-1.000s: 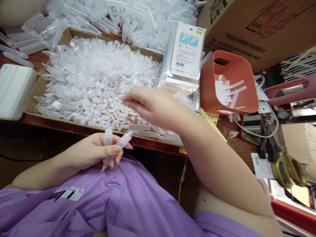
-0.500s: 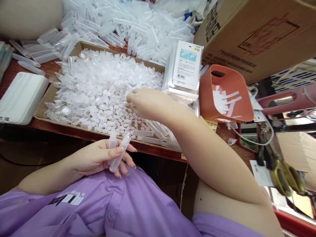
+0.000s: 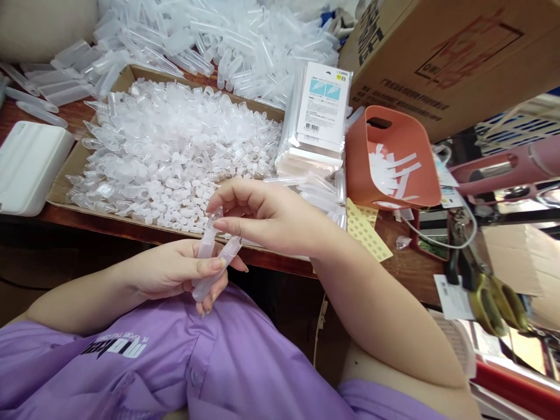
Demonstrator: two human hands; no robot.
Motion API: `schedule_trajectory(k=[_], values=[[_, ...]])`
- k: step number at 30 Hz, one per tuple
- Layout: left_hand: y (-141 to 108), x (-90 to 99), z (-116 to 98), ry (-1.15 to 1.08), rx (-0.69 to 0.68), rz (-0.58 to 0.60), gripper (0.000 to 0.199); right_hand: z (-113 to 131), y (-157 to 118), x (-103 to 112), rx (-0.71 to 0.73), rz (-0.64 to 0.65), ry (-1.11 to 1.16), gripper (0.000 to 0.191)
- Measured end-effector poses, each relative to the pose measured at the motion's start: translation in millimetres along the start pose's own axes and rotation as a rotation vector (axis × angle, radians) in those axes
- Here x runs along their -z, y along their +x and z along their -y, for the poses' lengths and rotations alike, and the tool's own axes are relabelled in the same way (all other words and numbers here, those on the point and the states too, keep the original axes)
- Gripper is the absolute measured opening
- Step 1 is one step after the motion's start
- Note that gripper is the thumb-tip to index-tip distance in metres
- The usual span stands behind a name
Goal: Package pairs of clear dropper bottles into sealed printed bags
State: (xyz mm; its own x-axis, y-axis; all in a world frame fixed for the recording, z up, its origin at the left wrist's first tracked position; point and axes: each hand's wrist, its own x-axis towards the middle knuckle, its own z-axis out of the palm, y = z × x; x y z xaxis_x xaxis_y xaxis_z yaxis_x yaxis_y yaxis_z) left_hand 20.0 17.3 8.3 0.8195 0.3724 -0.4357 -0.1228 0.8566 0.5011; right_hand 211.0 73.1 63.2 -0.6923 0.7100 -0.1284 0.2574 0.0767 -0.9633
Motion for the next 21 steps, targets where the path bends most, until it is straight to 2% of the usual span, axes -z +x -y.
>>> schedule_trajectory(k=[6,10,12,16,21], values=[[1.8,-3.8,-3.4,0.084,0.047,0.033,0.043,3.5,-4.7,11.0,-0.011,0.091,-0.064,0.012],[3.9,-6.4,-4.8,0.134,0.063,0.025,0.045,3.9,-5.9,10.3,-0.038,0.132,-0.082,0.015],[5.4,-7.6,-4.9,0.167,0.085,0.023,0.046,4.9,-5.3,7.6,-0.079,0.105,-0.203,0.021],[8.4,-8.4,-5.8,0.177,0.083,0.015,0.04,7.2,-4.6,8.3,-0.134,0.05,-0.538,0.048],[8.6,-8.2,-6.7,0.168,0.126,0.021,0.04,6.8,-8.8,25.8,0.08,0.227,-0.463,0.04]])
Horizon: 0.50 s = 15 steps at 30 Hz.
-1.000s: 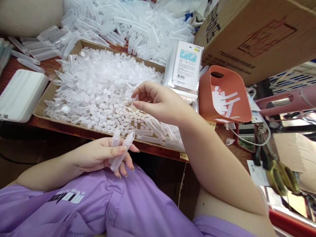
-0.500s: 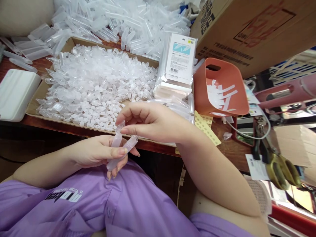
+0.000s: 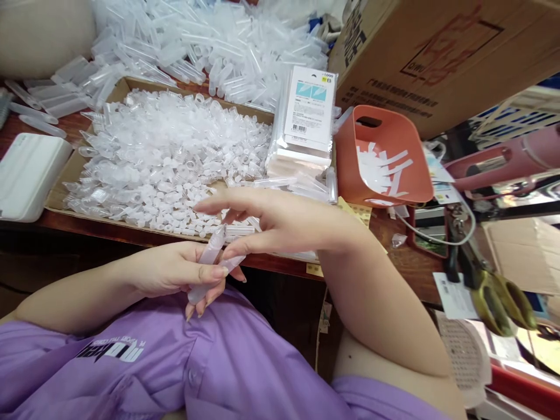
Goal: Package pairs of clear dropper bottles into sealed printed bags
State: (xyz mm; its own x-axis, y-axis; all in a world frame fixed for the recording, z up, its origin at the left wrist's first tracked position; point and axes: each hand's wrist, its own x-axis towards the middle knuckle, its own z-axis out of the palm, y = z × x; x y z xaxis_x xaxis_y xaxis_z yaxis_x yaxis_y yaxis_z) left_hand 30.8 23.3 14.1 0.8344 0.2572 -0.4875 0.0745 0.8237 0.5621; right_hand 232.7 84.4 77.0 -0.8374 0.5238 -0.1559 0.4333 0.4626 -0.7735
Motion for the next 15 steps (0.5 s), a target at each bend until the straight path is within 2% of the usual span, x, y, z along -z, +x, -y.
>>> schedule_trajectory(k=[2,6,10,14,15], values=[[0.5,0.5,0.4,-0.004,0.017,0.014,0.043,-0.3,-1.4,2.5,0.036,0.053,-0.051,0.029],[3.3,1.7,-0.5,-0.012,0.014,0.033,0.049,6.6,-0.4,0.6,-0.044,0.028,-0.226,0.038],[5.5,0.6,-4.8,0.037,-0.006,0.035,0.058,18.9,-1.6,2.7,0.1,0.037,-0.152,0.027],[2.6,-2.8,-10.0,0.132,-0.022,-0.008,0.058,32.7,-6.0,6.4,-0.114,0.027,-0.327,0.029],[0.7,-3.7,-11.9,0.151,-0.03,-0.021,0.058,34.8,-8.0,6.4,-0.123,0.01,-0.32,0.03]])
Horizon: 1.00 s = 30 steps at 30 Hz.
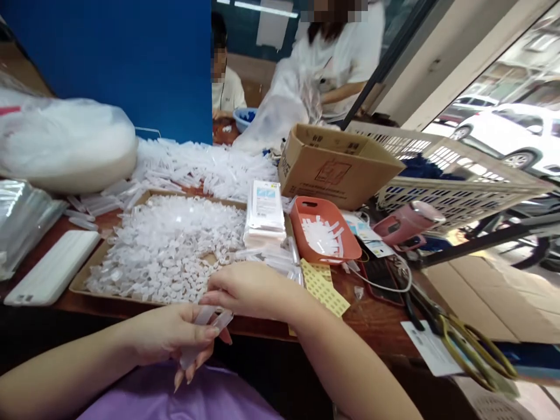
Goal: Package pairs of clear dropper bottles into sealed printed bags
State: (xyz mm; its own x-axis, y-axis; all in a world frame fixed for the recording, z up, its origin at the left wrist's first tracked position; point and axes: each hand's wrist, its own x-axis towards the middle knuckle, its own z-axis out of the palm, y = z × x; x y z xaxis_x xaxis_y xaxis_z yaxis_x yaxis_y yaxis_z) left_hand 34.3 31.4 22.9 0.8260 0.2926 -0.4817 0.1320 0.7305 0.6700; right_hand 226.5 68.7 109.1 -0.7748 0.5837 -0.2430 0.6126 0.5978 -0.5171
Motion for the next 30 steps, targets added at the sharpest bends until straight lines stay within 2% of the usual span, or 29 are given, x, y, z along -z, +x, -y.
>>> schedule_trajectory(k=[3,4,7,10,13,15,18,22,25,30], values=[[-7.0,-0.6,-7.6,0.06,-0.003,0.009,0.062,2.4,-7.4,-2.1,0.133,-0.084,0.131,0.034],[-9.2,-0.4,-10.0,0.084,0.0,0.019,0.064,3.2,-9.3,-3.9,0.162,-0.112,0.148,0.03],[-12.9,1.3,-15.5,0.168,-0.005,-0.019,0.069,7.3,-10.6,-10.5,0.08,-0.181,0.061,0.02],[-12.0,3.0,-19.9,0.276,-0.014,-0.117,0.069,12.2,-5.7,-17.1,-0.012,-0.24,-0.06,0.022],[-11.1,2.5,-29.3,0.414,-0.007,-0.165,0.071,12.6,0.6,-23.0,-0.054,-0.292,-0.129,0.029],[-12.8,0.1,-40.5,0.551,-0.003,-0.206,0.07,9.4,2.1,-26.8,-0.077,-0.354,-0.107,0.033],[-17.5,-5.9,-62.7,0.741,0.02,-0.266,0.058,0.4,-3.6,-31.5,-0.064,-0.51,0.055,0.031],[-16.3,-16.8,-90.3,0.853,0.118,-0.232,0.04,-15.4,-22.6,-34.4,0.058,-0.608,0.266,0.024],[-5.0,-26.2,-101.4,0.927,0.207,-0.184,0.034,-25.5,-38.6,-35.9,0.073,-0.627,0.261,0.02],[22.1,-45.0,-107.2,1.035,0.278,-0.16,0.029,-37.4,-63.7,-40.9,0.04,-0.681,0.232,0.021]])
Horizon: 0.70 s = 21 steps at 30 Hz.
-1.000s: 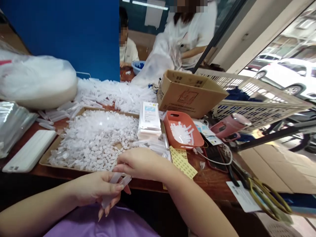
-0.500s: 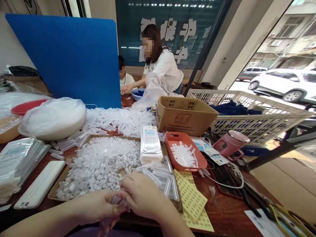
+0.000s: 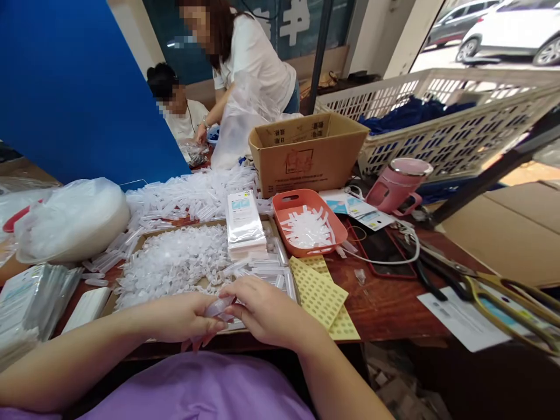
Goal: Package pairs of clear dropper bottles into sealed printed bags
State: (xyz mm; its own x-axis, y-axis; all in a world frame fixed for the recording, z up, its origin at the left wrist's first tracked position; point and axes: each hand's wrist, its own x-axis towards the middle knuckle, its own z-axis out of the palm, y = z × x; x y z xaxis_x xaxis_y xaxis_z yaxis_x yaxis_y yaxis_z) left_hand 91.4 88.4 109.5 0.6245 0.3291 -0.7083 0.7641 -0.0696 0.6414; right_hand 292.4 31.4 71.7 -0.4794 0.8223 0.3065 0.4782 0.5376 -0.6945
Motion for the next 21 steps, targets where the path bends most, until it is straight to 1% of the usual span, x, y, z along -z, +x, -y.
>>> schedule_trajectory(k=[3,5,7,9,11,13,16,19,21], values=[[11.0,-4.2,-15.2,0.041,0.018,0.0,0.026,-5.8,-13.3,5.6,-0.004,-0.059,-0.013,0.019],[16.4,-6.6,-25.0,0.056,0.025,-0.016,0.023,-10.3,-21.3,7.6,0.013,-0.125,-0.031,0.017],[19.6,-9.3,-34.3,0.068,0.022,-0.039,0.021,-15.0,-28.3,9.0,0.06,-0.211,-0.049,0.017],[20.6,-12.6,-42.6,0.082,0.007,-0.071,0.02,-19.3,-34.3,10.4,0.118,-0.292,-0.065,0.021],[20.2,-16.9,-49.3,0.101,-0.013,-0.101,0.019,-22.9,-38.9,12.4,0.165,-0.335,-0.062,0.027],[19.5,-22.2,-54.1,0.132,-0.036,-0.135,0.018,-25.5,-42.4,15.0,0.199,-0.332,-0.031,0.028],[19.6,-30.6,-58.1,0.195,-0.053,-0.206,0.02,-27.5,-45.4,19.6,0.221,-0.273,0.022,0.019],[19.9,-36.2,-58.7,0.245,-0.062,-0.273,0.031,-26.3,-45.5,23.9,0.216,-0.215,-0.003,0.015],[18.6,-36.8,-56.6,0.268,-0.077,-0.307,0.037,-23.3,-43.1,24.9,0.214,-0.21,-0.044,0.015]])
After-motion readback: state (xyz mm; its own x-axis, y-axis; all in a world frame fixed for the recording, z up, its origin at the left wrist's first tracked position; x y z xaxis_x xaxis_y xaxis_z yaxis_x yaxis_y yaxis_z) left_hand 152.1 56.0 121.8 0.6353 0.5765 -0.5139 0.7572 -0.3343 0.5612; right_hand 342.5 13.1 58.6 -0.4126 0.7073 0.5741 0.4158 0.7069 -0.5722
